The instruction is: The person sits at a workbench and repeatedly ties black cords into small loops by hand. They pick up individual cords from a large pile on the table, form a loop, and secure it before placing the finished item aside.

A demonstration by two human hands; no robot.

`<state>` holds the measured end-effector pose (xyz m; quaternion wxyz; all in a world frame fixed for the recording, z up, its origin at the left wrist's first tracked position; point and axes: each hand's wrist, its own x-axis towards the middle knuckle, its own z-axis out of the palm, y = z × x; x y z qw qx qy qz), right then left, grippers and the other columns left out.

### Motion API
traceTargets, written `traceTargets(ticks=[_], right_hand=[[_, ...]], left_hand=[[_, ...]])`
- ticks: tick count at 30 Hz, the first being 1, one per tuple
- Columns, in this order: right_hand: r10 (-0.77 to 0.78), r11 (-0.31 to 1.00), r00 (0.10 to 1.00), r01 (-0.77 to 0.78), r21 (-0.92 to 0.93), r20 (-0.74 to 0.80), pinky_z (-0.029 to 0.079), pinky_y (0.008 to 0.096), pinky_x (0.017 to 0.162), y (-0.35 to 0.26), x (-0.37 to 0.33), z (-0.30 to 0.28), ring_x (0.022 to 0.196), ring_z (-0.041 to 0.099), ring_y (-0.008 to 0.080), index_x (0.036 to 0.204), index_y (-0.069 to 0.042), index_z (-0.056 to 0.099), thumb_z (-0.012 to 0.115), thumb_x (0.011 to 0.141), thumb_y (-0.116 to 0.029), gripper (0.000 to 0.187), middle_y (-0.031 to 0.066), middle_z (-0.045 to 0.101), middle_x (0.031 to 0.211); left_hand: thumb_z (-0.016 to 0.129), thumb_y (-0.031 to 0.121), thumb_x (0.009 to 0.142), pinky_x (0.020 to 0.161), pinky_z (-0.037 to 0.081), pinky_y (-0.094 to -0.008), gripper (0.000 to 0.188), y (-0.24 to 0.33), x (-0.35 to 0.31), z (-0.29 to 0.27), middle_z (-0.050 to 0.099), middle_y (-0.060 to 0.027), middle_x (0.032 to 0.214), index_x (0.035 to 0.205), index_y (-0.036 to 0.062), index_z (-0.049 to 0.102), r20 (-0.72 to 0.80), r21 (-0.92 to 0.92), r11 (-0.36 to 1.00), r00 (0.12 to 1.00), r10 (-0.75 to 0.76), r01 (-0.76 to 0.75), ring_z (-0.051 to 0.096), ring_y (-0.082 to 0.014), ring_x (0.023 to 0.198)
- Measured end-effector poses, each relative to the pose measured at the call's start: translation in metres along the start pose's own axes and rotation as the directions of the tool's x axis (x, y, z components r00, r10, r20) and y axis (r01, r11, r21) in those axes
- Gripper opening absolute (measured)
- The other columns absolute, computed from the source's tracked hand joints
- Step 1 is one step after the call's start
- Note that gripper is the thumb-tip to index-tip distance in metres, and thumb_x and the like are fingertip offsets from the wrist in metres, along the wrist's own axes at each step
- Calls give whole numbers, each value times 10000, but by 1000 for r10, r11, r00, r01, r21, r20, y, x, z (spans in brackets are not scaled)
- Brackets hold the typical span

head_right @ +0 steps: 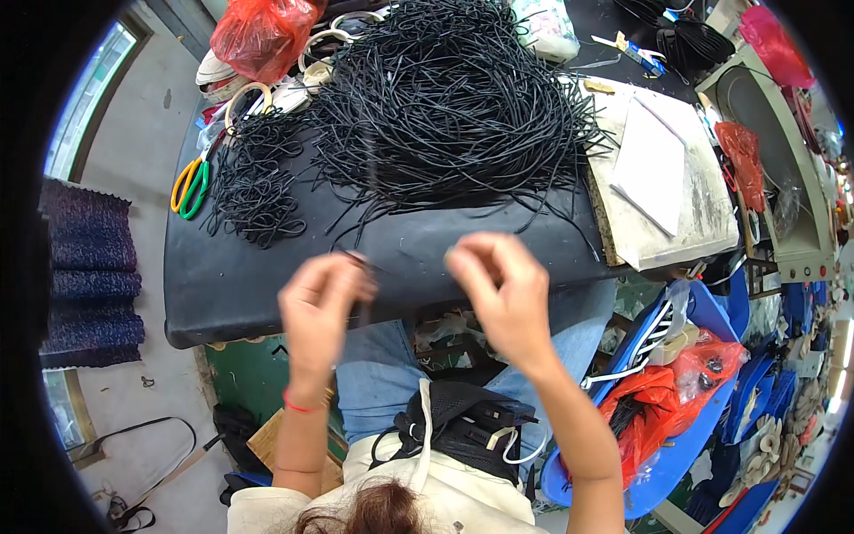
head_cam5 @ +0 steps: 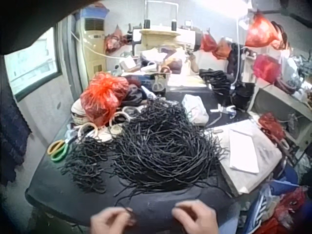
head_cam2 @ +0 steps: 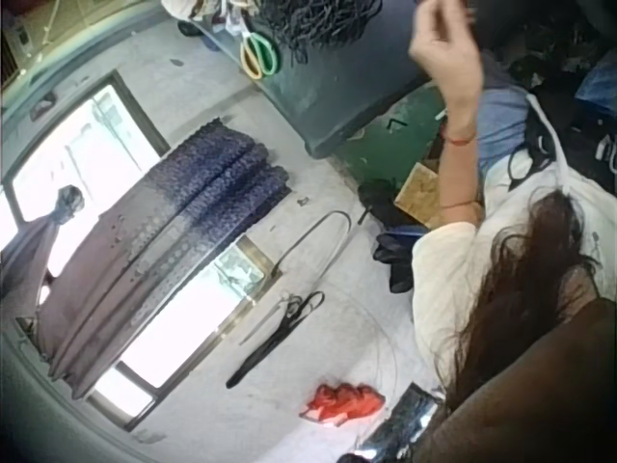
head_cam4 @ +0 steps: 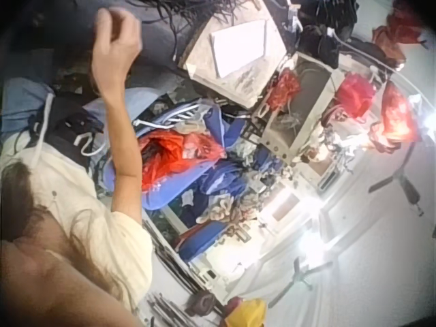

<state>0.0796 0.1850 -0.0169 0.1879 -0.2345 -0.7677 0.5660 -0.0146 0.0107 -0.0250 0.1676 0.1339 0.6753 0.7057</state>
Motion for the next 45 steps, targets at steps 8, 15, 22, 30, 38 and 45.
traceTargets(ticks=[8, 15, 22, 30, 38, 45], right_hand=[[-606, 559, 795, 394, -729, -34, 381, 339, 751, 24, 65, -1, 820, 508, 224, 877, -66, 627, 656, 738, -95, 145, 44, 565, 849], [-635, 490, 745, 593, -640, 204, 375, 378, 815, -9, 2, -1, 754, 555, 200, 932, -60, 630, 657, 716, -45, 218, 36, 550, 795], [-565, 639, 811, 546, -542, 151, 455, 300, 574, -13, -11, -7, 660, 533, 211, 1030, -49, 619, 624, 673, 47, 369, 80, 509, 779], [-615, 620, 786, 528, -580, 58, 437, 267, 499, -26, 1, -28, 567, 528, 172, 959, -67, 651, 653, 731, 27, 247, 70, 532, 709], [-481, 807, 877, 447, -387, 9, 478, 309, 555, -24, -17, 17, 651, 582, 226, 928, -3, 619, 636, 734, 31, 197, 100, 577, 767], [-499, 798, 863, 493, -347, 80, 482, 312, 551, -16, -21, 21, 635, 588, 227, 939, 0, 620, 641, 728, 26, 214, 103, 573, 763]], left_hand=[[605, 77, 809, 881, 392, -352, 195, 16, 39, -29, 566, -95, 1071, 1000, 65, 643, -83, 874, 404, 735, 673, -272, 503, -252, 1008], [611, 71, 787, 927, 397, -395, 342, 2, 20, 30, 601, -111, 1037, 1125, 36, 574, 493, 511, 462, 687, 534, -725, 563, -310, 996], [561, 118, 876, 689, 501, -252, 202, 19, -4, 24, 638, -94, 814, 1016, -20, 608, 380, -2, 996, 921, -84, 92, 608, -118, 783], [555, 87, 881, 664, 511, -233, 165, 18, -5, 7, 638, -91, 883, 991, -27, 600, 525, -83, 903, 789, -319, 421, 617, -123, 767], [568, 93, 871, 672, 551, -266, 171, 4, -8, 32, 637, -104, 893, 997, -20, 584, 338, -411, 807, 893, -298, 425, 640, -156, 774], [548, 103, 882, 688, 556, -275, 145, 0, -12, 34, 622, -89, 942, 971, -6, 584, 269, -444, 805, 915, -299, 393, 624, -148, 840]])
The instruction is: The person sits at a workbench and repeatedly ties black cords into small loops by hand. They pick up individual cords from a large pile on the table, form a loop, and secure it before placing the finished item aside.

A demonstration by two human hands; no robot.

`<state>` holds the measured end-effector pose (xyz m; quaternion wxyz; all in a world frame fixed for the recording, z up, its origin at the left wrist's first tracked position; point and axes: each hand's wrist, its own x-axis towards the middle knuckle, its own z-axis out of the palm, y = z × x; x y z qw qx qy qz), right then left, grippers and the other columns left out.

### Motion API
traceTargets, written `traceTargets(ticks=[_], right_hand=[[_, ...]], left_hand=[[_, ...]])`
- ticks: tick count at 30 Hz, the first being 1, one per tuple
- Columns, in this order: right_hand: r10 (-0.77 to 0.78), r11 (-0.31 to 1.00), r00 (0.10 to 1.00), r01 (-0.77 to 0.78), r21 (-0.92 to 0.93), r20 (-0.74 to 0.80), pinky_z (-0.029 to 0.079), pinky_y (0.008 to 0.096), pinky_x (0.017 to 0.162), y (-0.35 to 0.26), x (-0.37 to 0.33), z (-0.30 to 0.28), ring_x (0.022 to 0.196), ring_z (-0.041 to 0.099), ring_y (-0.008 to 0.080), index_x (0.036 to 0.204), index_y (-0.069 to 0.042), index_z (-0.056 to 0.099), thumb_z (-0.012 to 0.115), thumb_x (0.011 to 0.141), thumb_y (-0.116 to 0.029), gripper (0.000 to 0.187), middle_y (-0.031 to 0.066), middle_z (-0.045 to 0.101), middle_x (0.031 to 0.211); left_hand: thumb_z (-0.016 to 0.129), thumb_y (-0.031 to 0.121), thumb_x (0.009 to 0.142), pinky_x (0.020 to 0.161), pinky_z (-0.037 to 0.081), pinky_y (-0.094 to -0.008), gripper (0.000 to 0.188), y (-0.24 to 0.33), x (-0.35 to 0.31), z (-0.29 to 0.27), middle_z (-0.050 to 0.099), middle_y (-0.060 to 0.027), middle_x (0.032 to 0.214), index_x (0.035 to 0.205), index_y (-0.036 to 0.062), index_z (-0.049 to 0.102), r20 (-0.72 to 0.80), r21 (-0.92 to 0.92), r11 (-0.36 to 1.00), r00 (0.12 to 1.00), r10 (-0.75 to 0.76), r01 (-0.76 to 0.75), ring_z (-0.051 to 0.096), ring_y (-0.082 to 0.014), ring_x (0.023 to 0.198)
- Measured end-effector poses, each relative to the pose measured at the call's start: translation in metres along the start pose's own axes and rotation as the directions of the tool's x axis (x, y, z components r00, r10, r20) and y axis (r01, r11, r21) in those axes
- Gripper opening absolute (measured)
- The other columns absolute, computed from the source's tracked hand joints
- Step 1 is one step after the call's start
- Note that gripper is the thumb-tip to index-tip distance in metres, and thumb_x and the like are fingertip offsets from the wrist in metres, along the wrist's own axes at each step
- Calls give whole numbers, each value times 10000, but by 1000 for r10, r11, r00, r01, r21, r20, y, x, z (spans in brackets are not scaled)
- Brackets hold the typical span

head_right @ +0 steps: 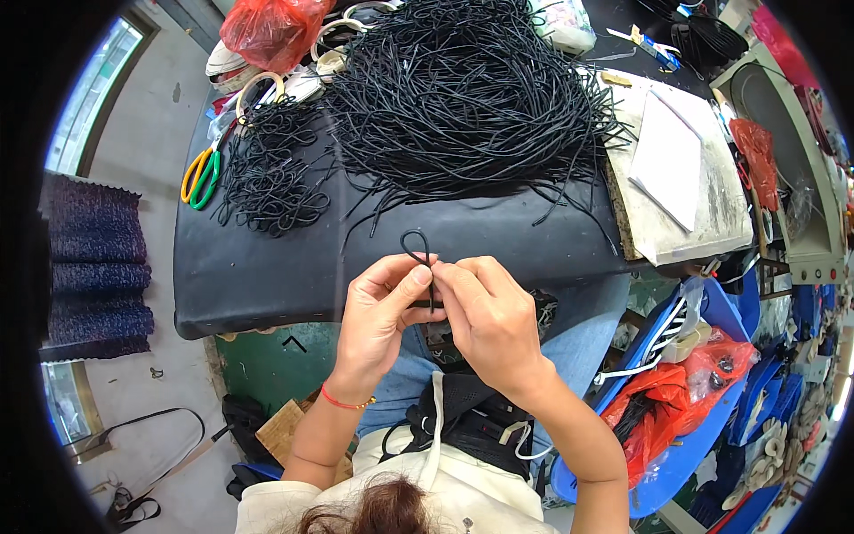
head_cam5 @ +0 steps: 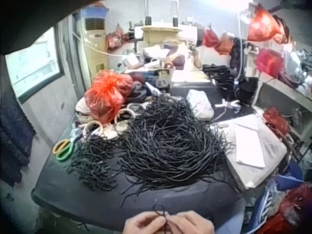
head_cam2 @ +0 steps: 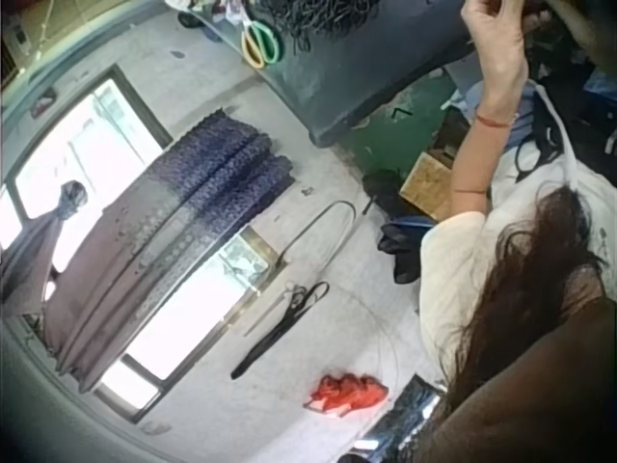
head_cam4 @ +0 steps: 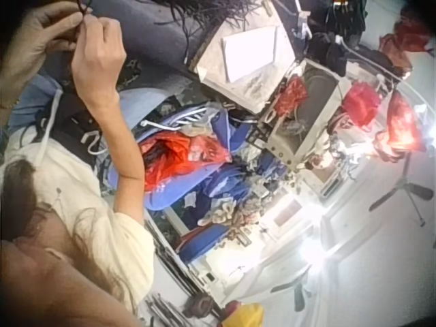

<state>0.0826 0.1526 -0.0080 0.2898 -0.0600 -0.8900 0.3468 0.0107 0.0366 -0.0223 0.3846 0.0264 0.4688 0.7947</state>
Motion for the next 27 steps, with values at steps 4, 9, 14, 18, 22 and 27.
traceTargets(ticks=[4, 9, 14, 18, 22, 27], right_hand=[[-7, 1000, 999, 7, -13, 42, 484, 309, 556, 3, -3, -11, 634, 588, 232, 907, -15, 629, 662, 710, 16, 202, 103, 579, 756], [-110, 986, 993, 115, -123, 52, 470, 304, 545, 7, -1, -19, 638, 568, 216, 874, -16, 620, 664, 671, 13, 210, 74, 565, 761], [-216, 968, 972, 225, -114, 88, 442, 292, 526, 9, 3, -14, 621, 533, 194, 891, -2, 610, 632, 637, 21, 256, 66, 547, 745], [-189, 976, 974, 200, -84, 126, 444, 298, 539, 8, -4, -14, 626, 534, 203, 894, 1, 612, 636, 644, 21, 251, 67, 548, 746], [-151, 977, 980, 168, -129, 131, 444, 312, 557, 14, -5, -23, 619, 525, 214, 896, 1, 612, 638, 648, 19, 250, 68, 546, 746], [-219, 940, 904, 297, -170, 368, 432, 335, 582, -10, 15, -47, 690, 554, 233, 854, -7, 610, 641, 693, -4, 163, 90, 561, 751]], left_hand=[[485, 135, 918, 753, 532, -291, 140, 6, 4, -1, 605, -66, 935, 953, 21, 559, -23, -243, 968, 998, 64, -68, 601, -138, 879], [497, 158, 914, 770, 524, -296, 148, 6, 5, -18, 606, -48, 869, 965, 33, 559, 131, -65, 985, 980, -149, 159, 606, -118, 854], [557, 115, 878, 724, 551, -292, 161, 9, 1, -16, 639, -93, 862, 971, -7, 603, 162, 42, 977, 964, -213, 209, 629, -142, 793], [579, 86, 859, 692, 544, -276, 141, 8, -1, -19, 638, -103, 827, 941, -25, 611, 155, 95, 976, 966, -208, 195, 629, -145, 755], [565, 67, 861, 663, 507, -248, 131, 7, -1, -18, 634, -94, 824, 932, -30, 618, 80, 258, 963, 992, -97, 73, 609, -128, 731], [566, 22, 827, 655, 457, -259, 127, 8, -5, -18, 608, -51, 807, 924, -2, 646, 332, 790, 503, 934, 130, -351, 576, -103, 748]])
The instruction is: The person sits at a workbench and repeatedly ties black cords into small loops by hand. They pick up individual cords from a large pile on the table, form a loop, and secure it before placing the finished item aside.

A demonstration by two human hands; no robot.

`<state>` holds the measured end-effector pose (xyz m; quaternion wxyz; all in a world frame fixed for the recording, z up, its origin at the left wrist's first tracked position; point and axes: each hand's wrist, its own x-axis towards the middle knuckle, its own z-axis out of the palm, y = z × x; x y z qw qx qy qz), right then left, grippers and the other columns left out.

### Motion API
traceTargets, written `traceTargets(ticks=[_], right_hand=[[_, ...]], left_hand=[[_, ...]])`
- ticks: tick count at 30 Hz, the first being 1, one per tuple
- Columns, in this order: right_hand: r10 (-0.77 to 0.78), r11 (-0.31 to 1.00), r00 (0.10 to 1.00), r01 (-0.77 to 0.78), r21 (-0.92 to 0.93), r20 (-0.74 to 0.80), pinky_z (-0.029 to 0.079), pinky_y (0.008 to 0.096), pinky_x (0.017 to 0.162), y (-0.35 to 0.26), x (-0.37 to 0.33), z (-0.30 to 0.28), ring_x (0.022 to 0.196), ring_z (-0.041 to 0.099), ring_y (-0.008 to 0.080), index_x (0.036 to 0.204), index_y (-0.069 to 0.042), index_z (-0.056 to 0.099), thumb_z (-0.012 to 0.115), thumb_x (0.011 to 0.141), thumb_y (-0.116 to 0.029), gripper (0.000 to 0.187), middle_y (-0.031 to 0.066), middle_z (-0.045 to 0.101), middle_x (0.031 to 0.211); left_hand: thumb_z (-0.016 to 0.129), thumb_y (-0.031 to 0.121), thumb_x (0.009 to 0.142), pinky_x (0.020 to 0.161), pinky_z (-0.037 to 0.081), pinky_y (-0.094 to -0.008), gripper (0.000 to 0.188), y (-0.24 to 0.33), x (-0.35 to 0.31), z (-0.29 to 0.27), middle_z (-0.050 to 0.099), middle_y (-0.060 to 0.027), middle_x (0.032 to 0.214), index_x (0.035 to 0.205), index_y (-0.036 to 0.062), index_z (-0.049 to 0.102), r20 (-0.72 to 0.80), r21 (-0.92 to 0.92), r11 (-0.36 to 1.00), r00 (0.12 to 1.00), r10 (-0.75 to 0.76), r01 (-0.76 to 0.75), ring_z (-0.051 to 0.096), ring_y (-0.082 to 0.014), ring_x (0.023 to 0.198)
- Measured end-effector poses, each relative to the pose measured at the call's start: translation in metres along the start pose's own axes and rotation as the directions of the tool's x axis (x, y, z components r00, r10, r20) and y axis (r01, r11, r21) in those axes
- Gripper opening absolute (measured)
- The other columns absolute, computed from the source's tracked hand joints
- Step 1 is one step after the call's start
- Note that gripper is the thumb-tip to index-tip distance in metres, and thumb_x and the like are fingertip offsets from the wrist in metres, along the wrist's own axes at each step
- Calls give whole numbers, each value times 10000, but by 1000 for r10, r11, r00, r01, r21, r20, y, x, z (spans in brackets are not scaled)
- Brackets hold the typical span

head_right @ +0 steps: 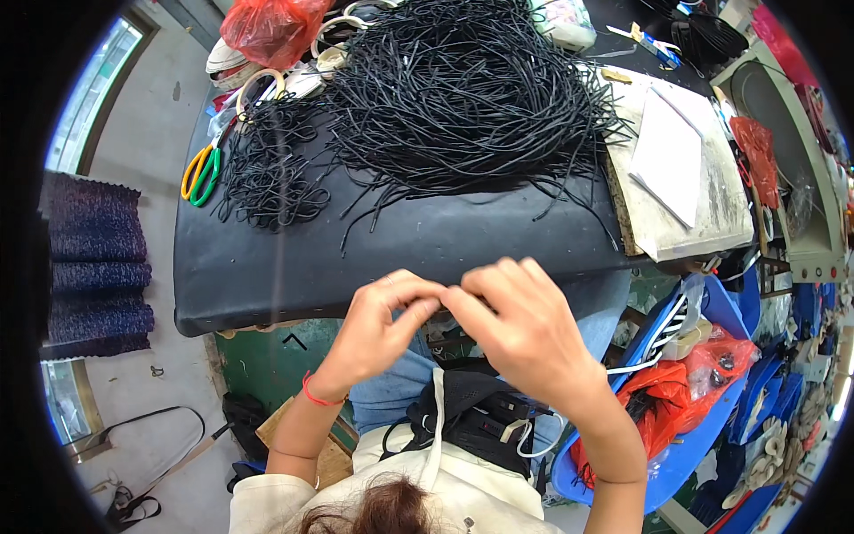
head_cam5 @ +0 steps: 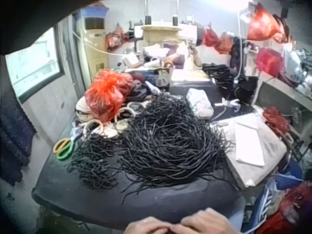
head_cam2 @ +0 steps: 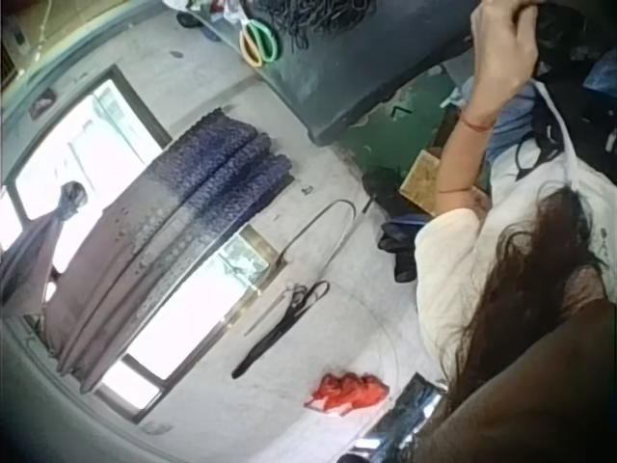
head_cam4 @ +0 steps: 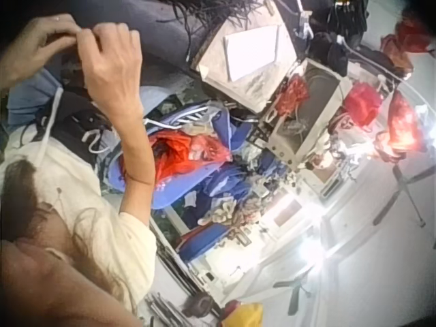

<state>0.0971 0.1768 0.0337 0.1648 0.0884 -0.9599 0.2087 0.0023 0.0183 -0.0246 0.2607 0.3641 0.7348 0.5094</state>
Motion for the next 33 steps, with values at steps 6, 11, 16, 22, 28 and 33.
traceTargets(ticks=[6, 11, 16, 22, 28, 33], right_hand=[[413, 793, 911, -349, 500, -18, 442, 289, 586, 15, -10, 26, 654, 568, 222, 862, 7, 600, 593, 785, 7, 77, 111, 564, 761], [471, 747, 882, -402, 530, 7, 447, 252, 594, -4, -18, 34, 649, 572, 149, 944, 3, 607, 577, 804, 15, 144, 95, 581, 753], [511, 115, 758, -528, 842, 405, 498, 234, 716, -9, -31, 32, 821, 606, 117, 1034, 28, 604, 527, 851, 5, 199, 75, 641, 943], [488, 21, 781, -456, 890, 389, 497, 245, 732, -6, -30, 31, 830, 604, 116, 1032, 17, 615, 547, 860, -16, 188, 89, 653, 905], [526, 96, 763, -493, 864, 377, 488, 227, 707, -3, -26, 29, 807, 600, 105, 967, 14, 637, 611, 829, -39, 150, 77, 655, 878], [625, 89, 694, -518, 851, 357, 460, 188, 632, -9, -17, 28, 706, 572, 60, 868, 14, 619, 665, 794, -51, 108, 41, 635, 780]], left_hand=[[544, 61, 878, 707, 467, -218, 243, 8, 0, 3, 592, -27, 885, 1107, -14, 581, 145, -774, 588, 970, -194, 234, 551, -84, 775], [554, 79, 880, 701, 457, -210, 258, 7, 3, 4, 594, -20, 870, 1125, -2, 563, 74, -703, 680, 973, -220, 207, 535, -65, 773], [557, 82, 879, 698, 459, -216, 223, 4, 2, 8, 594, -22, 865, 1084, -3, 577, 23, -679, 715, 979, -202, 164, 534, -65, 771], [563, 68, 871, 725, 479, -221, 238, 0, 0, 6, 608, -59, 963, 1095, -12, 565, 134, -801, 554, 970, -203, 226, 561, -81, 812], [591, 36, 842, 725, 503, -224, 198, 3, 0, 10, 627, -83, 956, 1035, -10, 591, 81, -847, 494, 967, -242, 194, 595, -100, 810], [607, 7, 819, 717, 499, -216, 162, -1, -2, 15, 625, -75, 915, 979, -9, 605, -10, -825, 553, 975, -220, 116, 598, -104, 810]])
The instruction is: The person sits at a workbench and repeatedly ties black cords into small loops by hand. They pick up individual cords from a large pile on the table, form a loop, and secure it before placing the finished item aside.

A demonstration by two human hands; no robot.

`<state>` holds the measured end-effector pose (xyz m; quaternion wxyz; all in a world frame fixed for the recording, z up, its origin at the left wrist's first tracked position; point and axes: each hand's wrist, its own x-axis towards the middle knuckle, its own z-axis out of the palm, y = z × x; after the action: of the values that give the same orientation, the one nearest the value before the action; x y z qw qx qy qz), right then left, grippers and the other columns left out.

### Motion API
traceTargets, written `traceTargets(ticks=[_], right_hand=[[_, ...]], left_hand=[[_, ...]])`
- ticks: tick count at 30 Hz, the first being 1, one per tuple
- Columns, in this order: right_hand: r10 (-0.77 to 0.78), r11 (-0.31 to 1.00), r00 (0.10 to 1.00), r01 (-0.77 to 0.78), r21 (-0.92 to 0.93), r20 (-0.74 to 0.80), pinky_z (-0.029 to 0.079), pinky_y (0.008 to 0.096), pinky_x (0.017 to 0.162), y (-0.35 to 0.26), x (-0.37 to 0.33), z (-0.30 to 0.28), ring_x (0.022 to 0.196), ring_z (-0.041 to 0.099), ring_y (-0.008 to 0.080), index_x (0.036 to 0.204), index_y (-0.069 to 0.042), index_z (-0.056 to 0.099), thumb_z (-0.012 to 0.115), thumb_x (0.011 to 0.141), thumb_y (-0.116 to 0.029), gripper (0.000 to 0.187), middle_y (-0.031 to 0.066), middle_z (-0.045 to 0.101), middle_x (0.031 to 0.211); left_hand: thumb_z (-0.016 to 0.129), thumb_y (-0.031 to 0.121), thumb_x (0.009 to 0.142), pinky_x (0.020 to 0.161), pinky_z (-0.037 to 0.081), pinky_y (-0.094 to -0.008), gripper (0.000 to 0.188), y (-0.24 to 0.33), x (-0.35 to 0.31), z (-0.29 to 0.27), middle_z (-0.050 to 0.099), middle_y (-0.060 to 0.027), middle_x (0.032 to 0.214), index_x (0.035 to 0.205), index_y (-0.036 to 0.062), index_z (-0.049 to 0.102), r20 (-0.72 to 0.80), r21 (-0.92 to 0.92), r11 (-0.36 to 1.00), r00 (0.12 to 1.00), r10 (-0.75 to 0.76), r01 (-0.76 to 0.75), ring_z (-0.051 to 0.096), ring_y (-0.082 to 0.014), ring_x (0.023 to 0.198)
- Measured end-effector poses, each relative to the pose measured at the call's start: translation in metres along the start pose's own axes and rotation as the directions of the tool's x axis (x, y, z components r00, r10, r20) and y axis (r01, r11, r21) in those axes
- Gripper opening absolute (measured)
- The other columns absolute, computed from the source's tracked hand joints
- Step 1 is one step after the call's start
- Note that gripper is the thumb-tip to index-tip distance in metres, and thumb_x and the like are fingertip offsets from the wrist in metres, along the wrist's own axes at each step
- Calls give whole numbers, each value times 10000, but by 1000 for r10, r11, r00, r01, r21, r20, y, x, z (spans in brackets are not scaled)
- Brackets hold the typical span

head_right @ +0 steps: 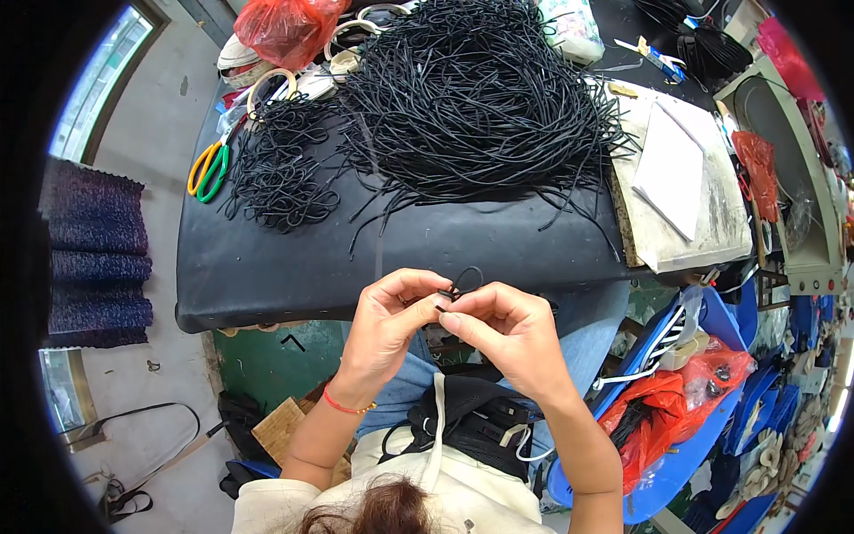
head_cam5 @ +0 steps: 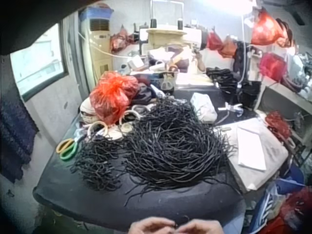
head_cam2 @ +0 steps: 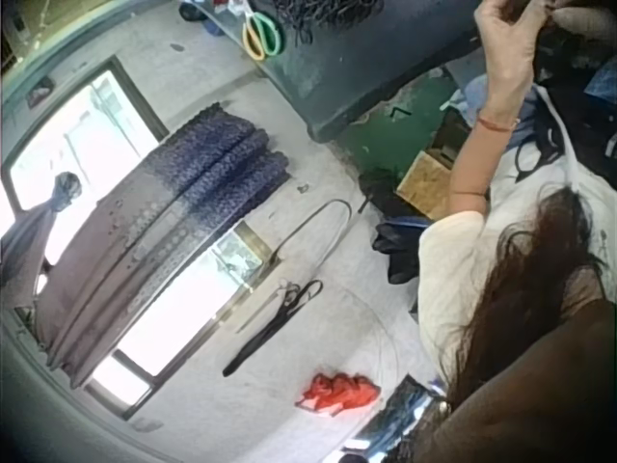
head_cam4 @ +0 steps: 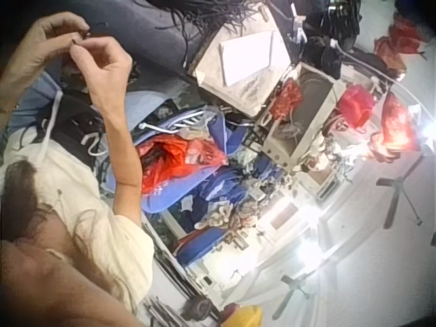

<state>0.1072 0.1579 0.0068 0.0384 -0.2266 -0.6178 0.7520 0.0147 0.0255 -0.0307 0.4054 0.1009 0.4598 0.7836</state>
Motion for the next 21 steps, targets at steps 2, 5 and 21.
traceTargets(ticks=[2, 5, 21], right_hand=[[-1, 1000, 999, 0, -18, -43, 457, 182, 609, 0, 1, 3, 677, 561, 48, 846, 16, 603, 670, 792, -59, 114, 35, 626, 762], [-80, 997, 984, 75, -38, -157, 447, 171, 586, 4, 3, 8, 652, 553, 42, 820, 11, 581, 678, 790, -78, 135, 33, 618, 732], [-21, 999, 992, 27, 42, -127, 415, 189, 620, 15, 9, 3, 681, 503, 35, 857, -1, 611, 647, 822, -120, 129, 0, 589, 768]], left_hand=[[609, -12, 810, 730, 497, -218, 149, 0, -1, 5, 622, -75, 915, 959, -10, 602, -53, 17, 998, 997, 61, -60, 596, -104, 809], [609, -38, 801, 760, 493, -225, 138, -4, -3, 14, 620, -77, 917, 935, -9, 597, -113, 126, 980, 979, 168, -153, 588, -102, 819], [662, 37, 778, 765, 490, -260, 267, 17, -7, 5, 643, -107, 949, 1027, -32, 593, 123, 524, 852, 990, -66, -8, 605, -129, 863]])
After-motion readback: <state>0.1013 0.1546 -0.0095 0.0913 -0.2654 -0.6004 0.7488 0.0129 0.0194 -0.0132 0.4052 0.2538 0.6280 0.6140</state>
